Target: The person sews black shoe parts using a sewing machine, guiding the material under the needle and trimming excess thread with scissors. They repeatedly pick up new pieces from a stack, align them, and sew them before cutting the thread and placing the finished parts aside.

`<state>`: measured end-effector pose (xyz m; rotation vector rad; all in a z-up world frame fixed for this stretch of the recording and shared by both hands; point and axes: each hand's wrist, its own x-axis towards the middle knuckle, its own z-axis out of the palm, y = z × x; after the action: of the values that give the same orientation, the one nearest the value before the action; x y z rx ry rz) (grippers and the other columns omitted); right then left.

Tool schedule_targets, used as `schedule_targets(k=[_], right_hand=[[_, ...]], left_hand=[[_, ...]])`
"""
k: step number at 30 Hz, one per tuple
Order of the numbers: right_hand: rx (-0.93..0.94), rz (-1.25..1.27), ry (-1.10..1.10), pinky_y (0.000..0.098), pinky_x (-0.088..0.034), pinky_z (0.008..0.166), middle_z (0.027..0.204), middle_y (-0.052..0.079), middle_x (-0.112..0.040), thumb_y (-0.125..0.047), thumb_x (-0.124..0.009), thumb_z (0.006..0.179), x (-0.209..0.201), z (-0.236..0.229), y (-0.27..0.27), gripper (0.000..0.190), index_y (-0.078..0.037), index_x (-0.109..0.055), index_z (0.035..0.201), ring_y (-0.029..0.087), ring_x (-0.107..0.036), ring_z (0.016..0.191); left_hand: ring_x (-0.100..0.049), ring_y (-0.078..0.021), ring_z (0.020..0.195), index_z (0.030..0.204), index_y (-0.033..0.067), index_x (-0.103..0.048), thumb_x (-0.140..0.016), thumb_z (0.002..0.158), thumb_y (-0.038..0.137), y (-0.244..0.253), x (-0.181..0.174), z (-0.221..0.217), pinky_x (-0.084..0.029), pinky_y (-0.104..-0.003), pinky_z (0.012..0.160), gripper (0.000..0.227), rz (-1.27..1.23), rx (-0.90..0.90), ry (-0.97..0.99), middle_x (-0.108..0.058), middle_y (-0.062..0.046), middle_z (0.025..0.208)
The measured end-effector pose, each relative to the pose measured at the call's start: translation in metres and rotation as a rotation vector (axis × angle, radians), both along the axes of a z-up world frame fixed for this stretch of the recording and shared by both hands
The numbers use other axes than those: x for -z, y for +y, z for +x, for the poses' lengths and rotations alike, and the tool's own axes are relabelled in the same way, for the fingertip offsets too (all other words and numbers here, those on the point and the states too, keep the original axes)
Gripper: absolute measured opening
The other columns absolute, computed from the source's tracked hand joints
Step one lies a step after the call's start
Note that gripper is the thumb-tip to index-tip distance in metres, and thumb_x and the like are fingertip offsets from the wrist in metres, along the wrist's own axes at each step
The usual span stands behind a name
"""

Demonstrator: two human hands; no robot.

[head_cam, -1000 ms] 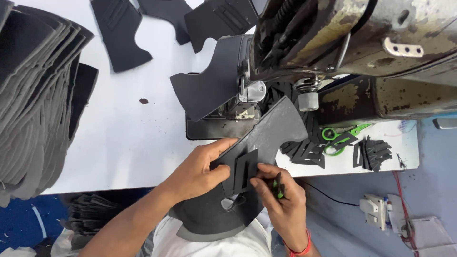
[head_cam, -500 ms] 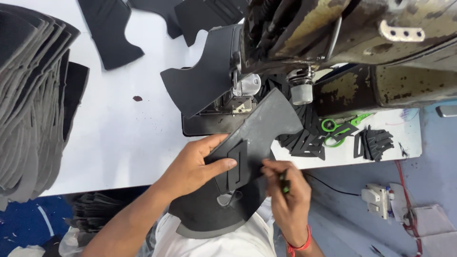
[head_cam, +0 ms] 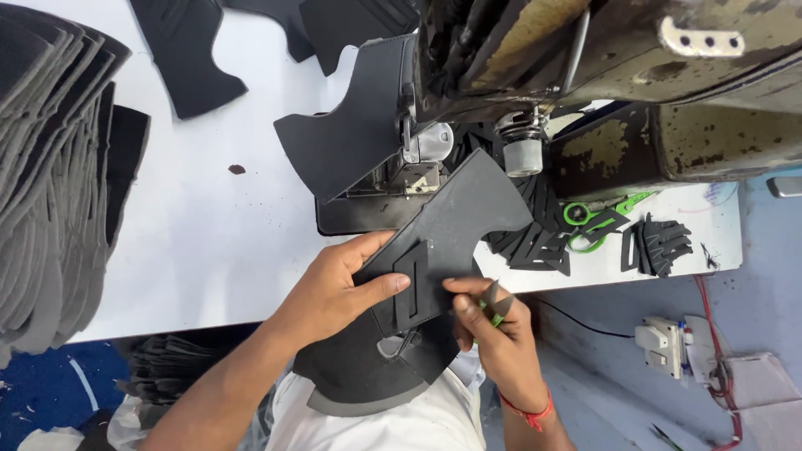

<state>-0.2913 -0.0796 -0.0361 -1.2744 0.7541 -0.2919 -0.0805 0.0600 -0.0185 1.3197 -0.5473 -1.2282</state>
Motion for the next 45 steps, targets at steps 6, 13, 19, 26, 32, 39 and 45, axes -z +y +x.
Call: schedule_targets(k=[6, 13, 19, 26, 32, 39, 45], right_hand=[[-0.174, -0.151, 0.074, 0.0233, -0.040, 0.046, 0.083, 0.005, -0.074, -0.003, -0.075, 0.090, -0.013, 0.011, -0.003, 0.022, -0.001, -0.080, 0.111, 0.007, -0.053, 0.051], [-0.197, -0.288, 0.146, 0.0222, -0.042, 0.045, 0.085, 0.004, -0.079, -0.003, -0.077, 0.086, -0.029, 0.026, 0.002, 0.031, -0.009, -0.080, 0.116, 0.005, -0.055, 0.049], [-0.221, -0.394, 0.086, 0.0211, -0.042, 0.046, 0.087, 0.003, -0.080, -0.003, -0.077, 0.087, -0.030, 0.030, 0.001, 0.031, -0.008, -0.079, 0.117, 0.004, -0.054, 0.051], [-0.146, -0.322, 0.155, 0.0203, -0.040, 0.045, 0.084, 0.001, -0.076, -0.002, -0.079, 0.086, -0.030, 0.057, -0.006, 0.030, -0.006, -0.080, 0.115, 0.003, -0.051, 0.051], [-0.102, -0.145, 0.158, 0.0190, -0.038, 0.045, 0.077, -0.001, -0.071, -0.002, -0.078, 0.087, -0.031, 0.091, -0.013, 0.031, -0.004, -0.080, 0.118, 0.001, -0.049, 0.052], [-0.065, -0.136, 0.167, 0.0188, -0.039, 0.045, 0.072, -0.001, -0.070, -0.001, -0.078, 0.086, -0.029, 0.111, -0.014, 0.034, -0.002, -0.078, 0.120, 0.001, -0.050, 0.052], [-0.046, -0.169, 0.129, 0.0186, -0.038, 0.046, 0.068, -0.003, -0.066, -0.002, -0.077, 0.088, -0.023, 0.118, -0.016, 0.034, -0.001, -0.077, 0.122, 0.001, -0.049, 0.052]], left_hand=[[-0.071, -0.0120, 0.110, 0.140, -0.0026, -0.056, -0.072, 0.091, 0.019, 0.000, -0.015, -0.001, -0.057, -0.029, 0.094, 0.056, 0.053, 0.007, -0.135, -0.076, -0.010, 0.123], [-0.073, -0.0158, 0.108, 0.139, -0.0024, -0.054, -0.073, 0.090, 0.025, -0.001, -0.021, -0.001, -0.058, -0.031, 0.090, 0.059, 0.094, 0.007, -0.303, -0.075, -0.014, 0.120], [-0.074, -0.0174, 0.084, 0.122, -0.0029, -0.064, -0.072, 0.090, 0.032, -0.014, -0.031, 0.009, -0.056, -0.030, 0.074, 0.049, 0.201, 0.005, -0.395, -0.078, -0.018, 0.095], [-0.072, -0.0117, 0.076, 0.122, -0.0021, -0.065, -0.067, 0.094, 0.034, -0.026, -0.026, 0.033, -0.056, -0.029, 0.066, 0.046, 0.059, -0.073, -0.444, -0.078, -0.013, 0.091], [-0.062, -0.0172, 0.055, 0.116, 0.0067, -0.069, -0.066, 0.088, 0.033, -0.048, -0.048, 0.072, -0.047, -0.033, 0.052, 0.039, 0.319, -0.020, -0.402, -0.075, -0.009, 0.074], [-0.054, -0.0157, 0.056, 0.095, 0.0038, -0.069, -0.066, 0.090, 0.034, -0.051, -0.032, 0.098, -0.045, -0.035, 0.055, 0.030, 0.187, 0.004, -0.512, -0.061, -0.007, 0.064], [-0.054, -0.0187, 0.055, 0.095, 0.0066, -0.071, -0.068, 0.088, 0.034, -0.060, -0.032, 0.110, -0.044, -0.036, 0.055, 0.029, 0.266, 0.055, -0.446, -0.060, -0.010, 0.060]])
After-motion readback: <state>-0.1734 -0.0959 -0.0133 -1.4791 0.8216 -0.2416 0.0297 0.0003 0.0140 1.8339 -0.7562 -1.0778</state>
